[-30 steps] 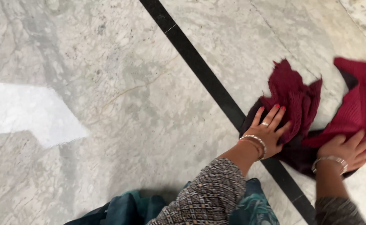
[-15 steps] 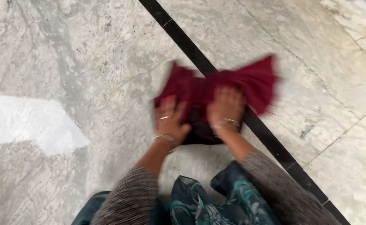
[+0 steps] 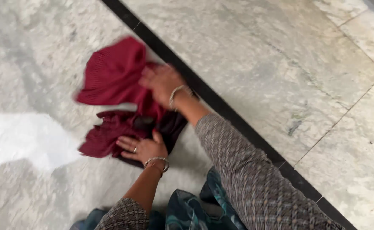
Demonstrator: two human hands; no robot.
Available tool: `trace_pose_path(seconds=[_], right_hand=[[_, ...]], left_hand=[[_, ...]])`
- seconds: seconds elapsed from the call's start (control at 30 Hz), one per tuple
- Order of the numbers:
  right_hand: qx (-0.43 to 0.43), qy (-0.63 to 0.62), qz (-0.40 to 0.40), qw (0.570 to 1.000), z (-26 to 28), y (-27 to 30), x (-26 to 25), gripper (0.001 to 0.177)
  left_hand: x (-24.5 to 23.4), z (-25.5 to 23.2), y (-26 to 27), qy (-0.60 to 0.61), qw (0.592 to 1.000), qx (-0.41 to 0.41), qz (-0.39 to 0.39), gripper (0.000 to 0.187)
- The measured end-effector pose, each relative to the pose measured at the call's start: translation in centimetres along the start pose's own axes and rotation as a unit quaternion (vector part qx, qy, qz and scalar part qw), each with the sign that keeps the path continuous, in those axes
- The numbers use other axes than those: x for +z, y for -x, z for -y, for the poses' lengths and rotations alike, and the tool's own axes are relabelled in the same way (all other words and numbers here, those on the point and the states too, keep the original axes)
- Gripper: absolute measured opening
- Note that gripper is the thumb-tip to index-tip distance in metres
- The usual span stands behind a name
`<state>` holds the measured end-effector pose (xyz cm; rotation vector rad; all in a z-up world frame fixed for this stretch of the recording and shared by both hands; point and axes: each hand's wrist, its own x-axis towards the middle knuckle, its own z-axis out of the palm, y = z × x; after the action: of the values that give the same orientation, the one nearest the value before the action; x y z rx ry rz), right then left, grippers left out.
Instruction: Cleaning a marble floor by hand with a wet cloth and bucket of water.
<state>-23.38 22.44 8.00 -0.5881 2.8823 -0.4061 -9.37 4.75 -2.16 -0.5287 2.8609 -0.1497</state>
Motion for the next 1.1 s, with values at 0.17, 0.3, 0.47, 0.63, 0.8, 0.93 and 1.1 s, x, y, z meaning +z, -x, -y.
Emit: trace_pose_path(seconds=[0.17,0.3,0.47,0.63,0.8,0.93,1.1], right_hand=[[0.240,-0.050,-0.196,0.949,-15.6,5.9,-1.6,0.050],[0.287,0.019,-0.288,0.913,-27.1,18.8,1.9,0.042],[0.564,0.039,-0.225,0.794,-27.3,36.9,3.3,0.051],[0.737,0.007,-0.246,0.629,-16.3,45.8,6.7,0.051],[0.823,-0.033,-0.276,0.495,-7.1,47.3,12.8,0.059],[0.798,0.026,-0.221,0.560,-1.7,42.3,15.0,0.064],[0.667,0.012,-0.221,0.712,1.7,32.2,12.5,0.074]], left_hand=[[-6.7,-12.9,1.0,0.067,0.977,0.178,0.092,0.107],[-10.1,-21.4,5.4,0.063,0.935,0.308,0.166,0.106],[-9.3,-25.5,11.9,-0.029,0.812,0.563,0.152,0.090],[-10.2,-23.0,15.9,-0.035,0.717,0.676,0.165,0.084],[-8.8,-19.1,13.6,-0.019,0.628,0.764,0.145,0.075],[-9.0,-14.9,8.8,-0.003,0.573,0.806,0.150,0.072],[-10.5,-8.3,3.3,0.008,0.637,0.759,0.133,0.076]])
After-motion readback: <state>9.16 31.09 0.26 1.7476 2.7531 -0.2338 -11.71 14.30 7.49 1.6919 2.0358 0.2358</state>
